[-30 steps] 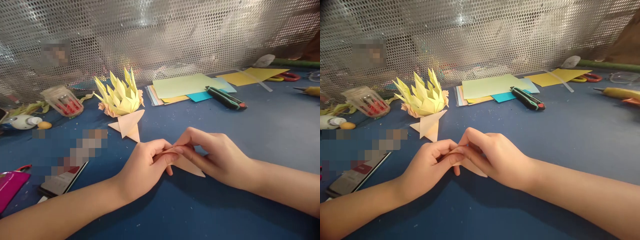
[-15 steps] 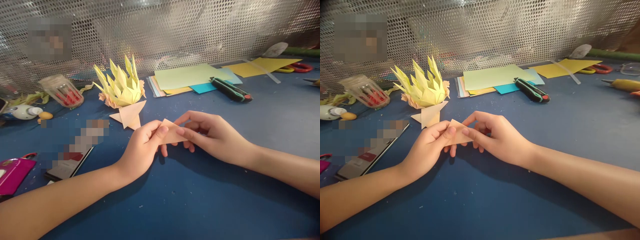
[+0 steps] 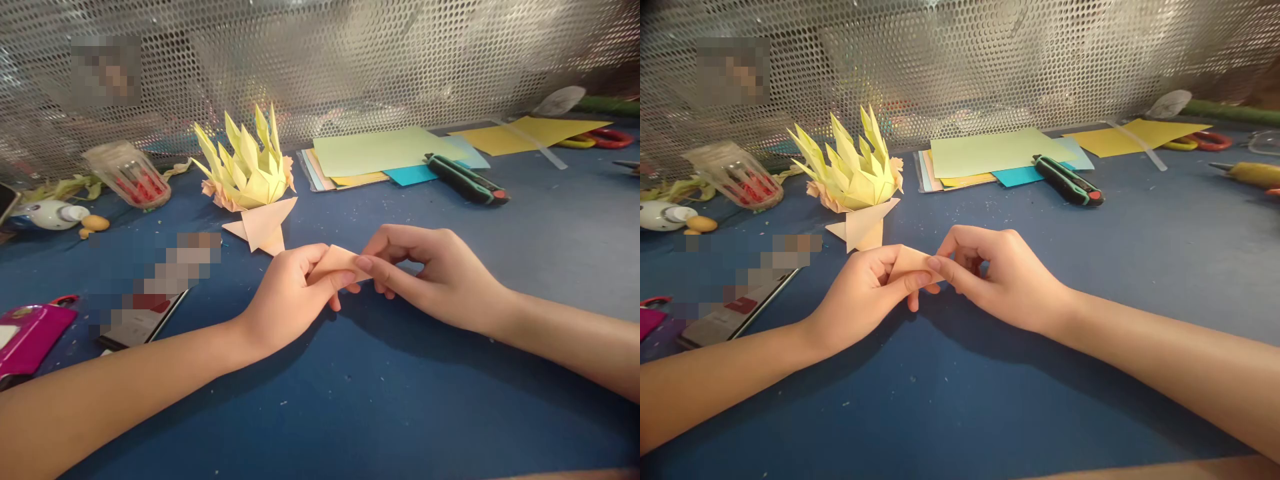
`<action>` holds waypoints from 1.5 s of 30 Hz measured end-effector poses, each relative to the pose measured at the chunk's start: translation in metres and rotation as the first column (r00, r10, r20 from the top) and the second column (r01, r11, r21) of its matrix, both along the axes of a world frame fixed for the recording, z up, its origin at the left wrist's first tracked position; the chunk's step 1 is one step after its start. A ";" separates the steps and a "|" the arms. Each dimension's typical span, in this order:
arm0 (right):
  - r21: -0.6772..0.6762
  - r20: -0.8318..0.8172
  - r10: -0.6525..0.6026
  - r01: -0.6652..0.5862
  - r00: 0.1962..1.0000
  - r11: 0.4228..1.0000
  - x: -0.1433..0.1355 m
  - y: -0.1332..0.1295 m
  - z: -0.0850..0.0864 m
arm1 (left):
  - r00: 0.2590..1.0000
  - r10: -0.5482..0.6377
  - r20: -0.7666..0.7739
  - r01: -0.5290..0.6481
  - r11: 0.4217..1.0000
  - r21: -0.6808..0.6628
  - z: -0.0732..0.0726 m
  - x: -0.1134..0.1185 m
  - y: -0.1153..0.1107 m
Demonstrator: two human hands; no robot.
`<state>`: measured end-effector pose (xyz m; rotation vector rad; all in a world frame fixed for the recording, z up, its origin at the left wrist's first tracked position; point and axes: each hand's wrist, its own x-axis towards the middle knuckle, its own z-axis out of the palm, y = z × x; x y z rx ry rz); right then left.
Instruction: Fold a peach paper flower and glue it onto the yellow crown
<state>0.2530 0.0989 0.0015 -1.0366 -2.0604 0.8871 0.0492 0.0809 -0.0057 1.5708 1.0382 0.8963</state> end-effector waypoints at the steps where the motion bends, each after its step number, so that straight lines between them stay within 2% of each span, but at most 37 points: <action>1: 0.053 0.041 0.003 -0.005 0.999 0.999 0.001 0.000 -0.001 | 1.000 0.002 -0.008 -0.002 1.000 0.014 0.000 0.000 -0.001; 5: 0.235 0.170 0.005 -0.046 0.985 0.971 0.001 -0.002 -0.003 | 0.997 -0.032 -0.065 0.035 0.998 0.044 0.001 0.000 -0.004; 9: 0.369 0.195 0.039 -0.110 0.980 0.923 -0.001 -0.007 0.001 | 0.982 -0.090 -0.168 0.113 0.985 0.127 0.001 -0.001 -0.007; 14: 0.351 0.169 -0.006 -0.055 0.986 0.935 -0.001 -0.010 0.001 | 0.964 -0.160 -0.214 0.211 0.948 0.240 0.001 -0.003 -0.007; 20: 0.282 0.127 -0.029 -0.008 0.991 0.960 -0.002 -0.011 0.000 | 0.960 -0.176 -0.217 0.226 0.946 0.233 -0.001 -0.002 -0.009; 23: 0.347 0.139 -0.053 0.002 0.989 0.938 -0.003 -0.010 0.000 | 0.961 -0.167 -0.220 0.219 0.946 0.238 -0.002 -0.002 -0.010; 27: 0.491 0.134 -0.101 0.023 0.986 0.871 -0.002 -0.005 -0.002 | 0.967 -0.197 -0.159 0.227 0.953 0.200 -0.003 -0.002 -0.007; 32: 0.555 0.130 -0.126 0.033 0.983 0.831 0.000 -0.001 -0.003 | 0.991 -0.109 0.079 0.110 0.994 -0.003 -0.004 -0.002 -0.003; 34: 0.592 0.133 -0.086 -0.009 0.987 0.806 0.001 -0.001 -0.003 | 0.981 -0.106 0.161 0.117 0.991 -0.057 -0.004 -0.002 -0.002; 37: 0.645 0.148 -0.014 -0.086 0.989 0.760 0.002 -0.001 -0.004 | 0.964 -0.142 0.224 0.158 0.986 -0.053 -0.003 -0.001 -0.001; 39: 0.675 0.171 0.000 -0.117 0.985 0.728 0.003 -0.002 -0.005 | 0.962 -0.121 0.247 0.136 0.990 -0.045 -0.003 -0.001 -0.001; 45: 0.745 0.211 -0.079 -0.108 0.974 0.658 0.001 -0.006 -0.005 | 0.979 -0.041 0.200 0.043 0.999 -0.005 -0.005 -0.001 0.000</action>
